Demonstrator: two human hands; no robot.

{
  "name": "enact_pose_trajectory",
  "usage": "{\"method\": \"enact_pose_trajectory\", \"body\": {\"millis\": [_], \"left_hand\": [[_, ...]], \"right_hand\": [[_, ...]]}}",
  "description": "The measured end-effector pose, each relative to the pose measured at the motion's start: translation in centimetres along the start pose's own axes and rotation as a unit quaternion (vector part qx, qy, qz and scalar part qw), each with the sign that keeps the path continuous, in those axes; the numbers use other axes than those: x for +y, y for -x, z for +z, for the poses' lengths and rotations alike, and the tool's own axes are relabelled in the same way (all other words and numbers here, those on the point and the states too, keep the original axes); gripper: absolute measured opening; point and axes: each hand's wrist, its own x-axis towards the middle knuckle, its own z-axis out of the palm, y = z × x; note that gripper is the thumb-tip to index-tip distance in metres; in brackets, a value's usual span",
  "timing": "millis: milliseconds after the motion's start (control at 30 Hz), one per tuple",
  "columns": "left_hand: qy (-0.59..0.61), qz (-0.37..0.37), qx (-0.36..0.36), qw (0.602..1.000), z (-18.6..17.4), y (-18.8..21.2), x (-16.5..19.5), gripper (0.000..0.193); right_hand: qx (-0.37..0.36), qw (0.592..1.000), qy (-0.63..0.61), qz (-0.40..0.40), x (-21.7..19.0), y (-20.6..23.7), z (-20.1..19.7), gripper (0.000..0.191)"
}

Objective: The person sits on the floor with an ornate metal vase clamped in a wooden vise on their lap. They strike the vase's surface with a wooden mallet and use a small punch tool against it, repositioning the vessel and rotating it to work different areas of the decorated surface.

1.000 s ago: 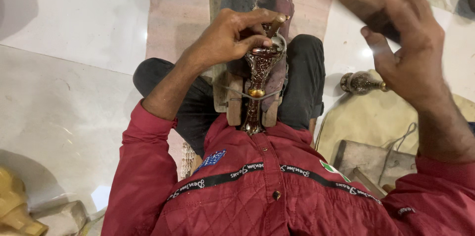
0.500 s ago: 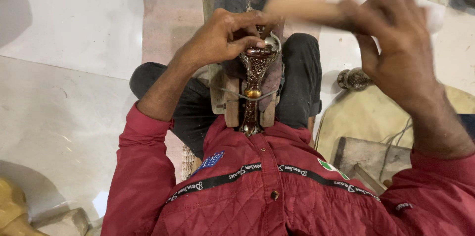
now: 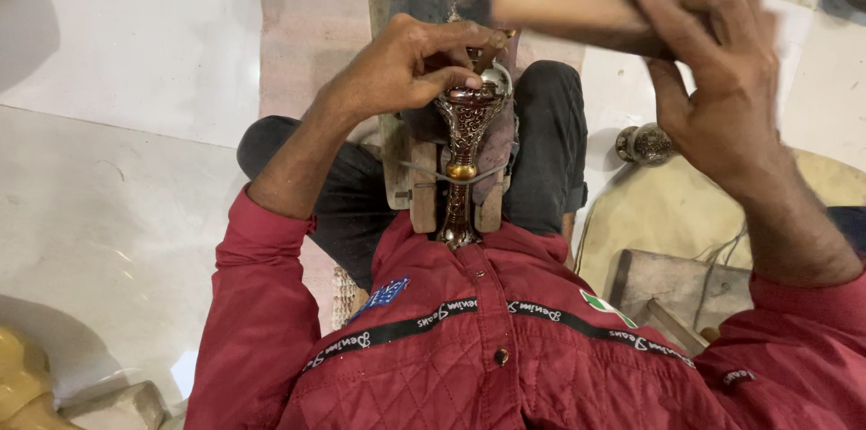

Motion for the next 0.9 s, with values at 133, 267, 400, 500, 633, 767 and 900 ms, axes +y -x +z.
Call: {"method": "enact_pose_trajectory", "body": {"millis": [133, 267, 400, 500, 633, 767, 900], "left_hand": [[0.004, -0.029, -0.009, 1.0, -0.1, -0.1, -0.3, 0.045], [0.02, -0.009, -0.009, 1.0, -0.2, -0.2, -0.5, 0.044], [0.002, -0.031, -0.019, 0.999, -0.2, -0.2, -0.5, 0.044], [0.013, -0.002, -0.015, 1.0, -0.3, -0.2, -0.5, 0.044], [0.009, -0.025, -0.029, 0.999, -0.4, -0.4, -0.5, 0.042], [0.007, -0.018, -0.031, 0.999, -0.4, -0.5, -0.4, 0.042], [0.014, 0.002, -0.025, 1.0, -0.4, -0.6, -0.4, 0.044]], "right_hand": [[-0.012, 0.976, -0.2, 0.087, -0.5, -0.5, 0.0, 0.057], [-0.009, 0.979, -0.182, 0.093, -0.4, -0.6, 0.1, 0.057], [0.011, 0.992, 0.113, -0.054, -0.2, -0.3, 0.1, 0.064], [-0.012, 0.949, -0.28, 0.143, -0.1, -0.1, 0.3, 0.059], [0.005, 1.0, -0.022, 0.016, 0.4, 0.1, 0.5, 0.062], [-0.009, 0.999, -0.018, 0.025, 0.5, 0.5, 0.6, 0.066], [0.013, 0.961, -0.254, 0.105, 0.6, 0.6, 0.6, 0.065]]}}
